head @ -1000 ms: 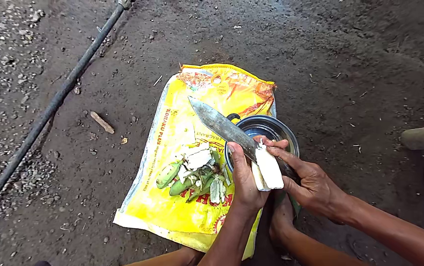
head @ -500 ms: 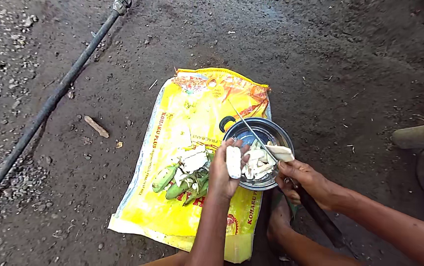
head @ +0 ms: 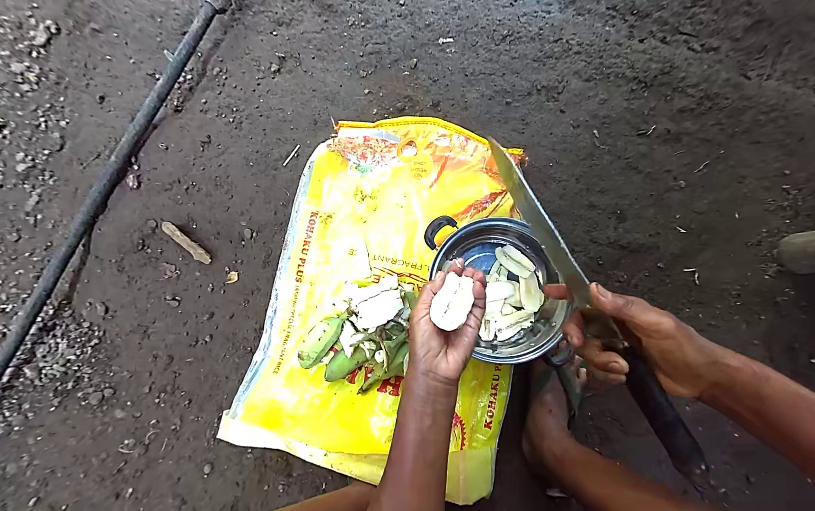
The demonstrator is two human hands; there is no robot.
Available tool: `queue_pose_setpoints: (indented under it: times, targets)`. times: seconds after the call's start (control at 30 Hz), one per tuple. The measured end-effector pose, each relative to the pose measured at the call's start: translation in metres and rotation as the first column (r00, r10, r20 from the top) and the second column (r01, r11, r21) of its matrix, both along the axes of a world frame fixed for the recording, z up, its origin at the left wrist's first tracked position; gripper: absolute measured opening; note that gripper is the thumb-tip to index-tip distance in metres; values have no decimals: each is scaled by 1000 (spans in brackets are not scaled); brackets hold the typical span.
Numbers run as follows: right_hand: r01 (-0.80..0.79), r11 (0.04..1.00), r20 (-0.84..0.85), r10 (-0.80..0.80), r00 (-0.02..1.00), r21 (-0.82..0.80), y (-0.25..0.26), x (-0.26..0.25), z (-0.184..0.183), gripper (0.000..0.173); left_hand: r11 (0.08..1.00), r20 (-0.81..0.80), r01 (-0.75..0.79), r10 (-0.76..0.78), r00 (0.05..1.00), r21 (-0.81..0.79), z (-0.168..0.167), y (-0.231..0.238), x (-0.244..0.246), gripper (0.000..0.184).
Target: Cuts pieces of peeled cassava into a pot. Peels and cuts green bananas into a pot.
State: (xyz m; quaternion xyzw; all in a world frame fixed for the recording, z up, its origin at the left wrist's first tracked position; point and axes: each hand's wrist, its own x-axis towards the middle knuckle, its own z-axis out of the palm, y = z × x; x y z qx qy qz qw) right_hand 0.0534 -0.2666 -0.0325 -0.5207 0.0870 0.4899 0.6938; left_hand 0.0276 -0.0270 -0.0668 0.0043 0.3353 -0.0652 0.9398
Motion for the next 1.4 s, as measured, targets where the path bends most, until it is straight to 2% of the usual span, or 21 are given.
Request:
queue_pose_setpoints:
  times: [0.1,0.2,0.43,0.67,0.97,1.03,1.17,1.27,1.4]
  targets:
    - [-1,1000,57,0,998,26,0,1,4,55,999,-3,39,-39,999,-27,2,-6,-1,43]
    - [-13,999,107,17,994,-43,5,-1,9,55,998,-58,50,-48,997,34,13,-10,2,43]
    - [-100,993,100,106,989,-65,4,-16,7,53,998,47,22,-24,999,51,13,-13,-1,27]
    - [-84,996,123,87,989,-31,-3,-23,4,57,999,11,10,-11,1000,39,27,-26,1,17]
    - [-21,997,238,38,971,-74,2,-24,10,64,979,89,-33,15,996,202,38,-26,3,25]
    - [12,993,274,21,962,-119,9,-25,15,65,949,121,-13,-26,992,314,38,-29,1,26]
    - [127,955,407,-7,913,-269,29,-23,31,50,863,142,75,-167,976,500,42,-39,-7,35]
    - [169,947,438,-35,898,-272,37,-14,35,43,788,170,106,-258,951,607,44,-46,-12,39]
    - [178,957,375,-82,923,-230,44,-11,37,39,707,171,103,-306,937,700,46,-57,-17,38]
